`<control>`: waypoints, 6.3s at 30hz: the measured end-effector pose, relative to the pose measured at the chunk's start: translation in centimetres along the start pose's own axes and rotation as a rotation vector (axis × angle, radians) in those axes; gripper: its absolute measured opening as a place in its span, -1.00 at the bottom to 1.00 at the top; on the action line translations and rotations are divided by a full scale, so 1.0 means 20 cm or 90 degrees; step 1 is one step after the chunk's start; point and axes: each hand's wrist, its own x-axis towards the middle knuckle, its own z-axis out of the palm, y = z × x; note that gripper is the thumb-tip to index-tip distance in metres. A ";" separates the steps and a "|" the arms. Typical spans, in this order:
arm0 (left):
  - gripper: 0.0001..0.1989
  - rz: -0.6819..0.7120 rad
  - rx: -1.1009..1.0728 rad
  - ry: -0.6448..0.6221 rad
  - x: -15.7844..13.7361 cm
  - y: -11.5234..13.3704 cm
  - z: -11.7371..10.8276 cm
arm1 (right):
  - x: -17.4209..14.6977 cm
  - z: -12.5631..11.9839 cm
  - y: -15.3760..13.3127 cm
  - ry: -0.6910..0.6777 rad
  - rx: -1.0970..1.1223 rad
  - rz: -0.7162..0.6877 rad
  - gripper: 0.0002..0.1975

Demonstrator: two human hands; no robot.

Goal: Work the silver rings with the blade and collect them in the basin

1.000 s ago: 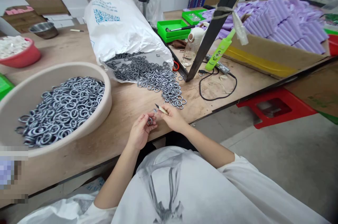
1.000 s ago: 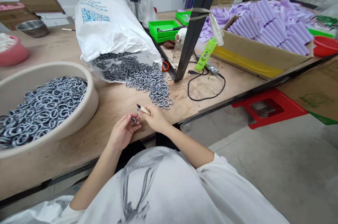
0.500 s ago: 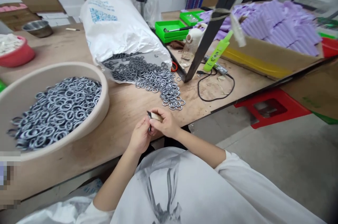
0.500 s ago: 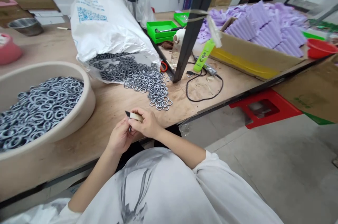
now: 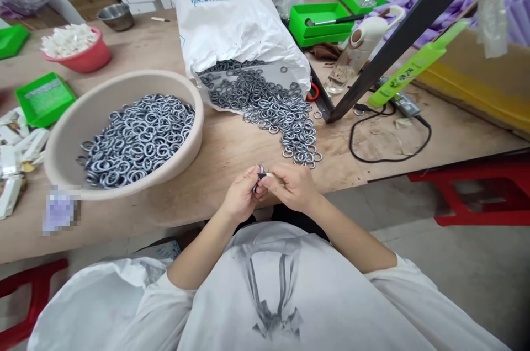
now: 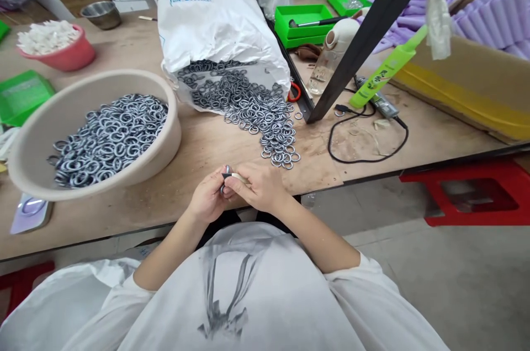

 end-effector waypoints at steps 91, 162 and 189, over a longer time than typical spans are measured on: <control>-0.47 -0.031 0.027 0.043 0.04 0.01 -0.04 | 0.13 0.13 0.07 0.097 0.311 0.145 -0.66; -0.50 0.071 0.050 0.167 0.00 0.02 0.02 | 0.04 0.04 -0.03 0.006 -0.101 -0.027 -0.46; -0.55 0.094 0.099 0.162 0.04 -0.02 -0.08 | 0.13 0.14 0.04 -0.019 0.476 0.290 -0.63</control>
